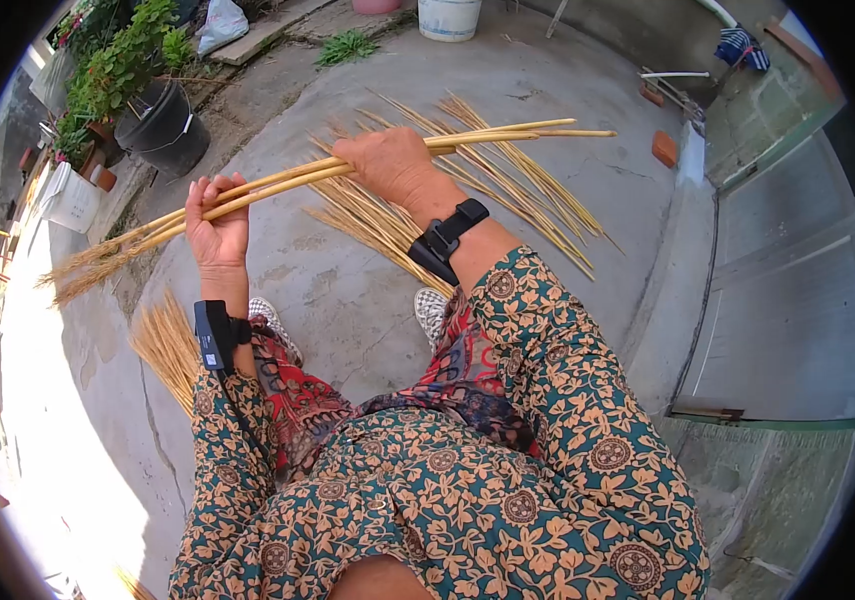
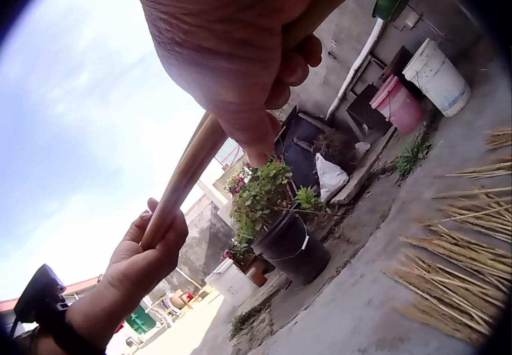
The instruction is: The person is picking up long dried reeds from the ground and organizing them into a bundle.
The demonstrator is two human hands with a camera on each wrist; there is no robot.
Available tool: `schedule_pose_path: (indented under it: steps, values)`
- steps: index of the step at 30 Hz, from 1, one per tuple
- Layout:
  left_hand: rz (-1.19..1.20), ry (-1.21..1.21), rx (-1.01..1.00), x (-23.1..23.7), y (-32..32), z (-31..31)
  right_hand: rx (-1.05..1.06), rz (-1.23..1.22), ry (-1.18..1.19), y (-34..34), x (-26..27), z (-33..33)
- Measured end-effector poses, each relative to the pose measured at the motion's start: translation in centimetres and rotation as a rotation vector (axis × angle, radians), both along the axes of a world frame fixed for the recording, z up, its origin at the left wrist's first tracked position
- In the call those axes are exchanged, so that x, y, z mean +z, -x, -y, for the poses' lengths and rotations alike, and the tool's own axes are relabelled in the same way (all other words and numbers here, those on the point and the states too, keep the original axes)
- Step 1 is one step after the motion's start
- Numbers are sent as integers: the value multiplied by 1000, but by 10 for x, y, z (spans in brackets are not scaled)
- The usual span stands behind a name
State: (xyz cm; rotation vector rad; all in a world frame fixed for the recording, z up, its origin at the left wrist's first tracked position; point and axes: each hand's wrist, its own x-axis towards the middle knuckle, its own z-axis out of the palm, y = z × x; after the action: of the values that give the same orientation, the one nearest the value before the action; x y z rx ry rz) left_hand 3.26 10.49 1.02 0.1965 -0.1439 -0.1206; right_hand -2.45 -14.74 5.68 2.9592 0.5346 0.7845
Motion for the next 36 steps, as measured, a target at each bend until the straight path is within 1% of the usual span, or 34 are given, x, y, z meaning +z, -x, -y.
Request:
schedule_pose_path:
  steps: [1,2,4,8,9,11,12,13,15,16,17,18,20,22,25,27,31,34,36]
  values:
    - [74,4,-54,0,2,4,-7,8,4,-1,0,1]
    - [53,-17,-64,-1,4,8,-8,15,6,-2,-1,-1]
    - [5,-63,-67,14,17,23,5,16,-27,-1,2,-4]
    - [49,-10,-90,8,8,25,14,41,-50,-2,4,-11]
    - [25,-26,-58,11,10,27,14,44,-51,-2,4,-8]
    - [46,7,-85,13,8,28,51,43,-63,-7,1,-10]
    - [52,17,-78,12,9,26,32,16,-58,-5,2,-13]
    - [9,-8,-38,19,13,28,27,-10,-54,-4,5,-15]
    - [18,45,-60,18,11,25,10,-30,-58,-7,2,-17]
    - [0,50,-44,21,11,24,4,-81,-14,-5,6,-22]
    - [-1,9,-13,21,11,22,9,-94,-50,-7,3,-23]
    - [-2,49,-33,20,11,22,3,-91,-44,-3,6,-29]
    - [9,64,2,16,6,21,46,-72,-57,-3,8,-33]
    - [14,50,15,18,10,21,-22,-104,-50,-5,4,-31]
    - [8,36,16,23,15,24,-43,-66,-39,-8,3,-28]
    - [-14,38,18,25,15,23,-52,-111,-49,-6,7,-34]
    - [58,-7,103,31,10,17,-84,-191,-78,-7,7,-38]
    - [104,-61,192,37,13,6,226,-95,-80,-10,11,-33]
    - [132,-84,296,38,12,-15,253,-35,-61,-10,8,-21]
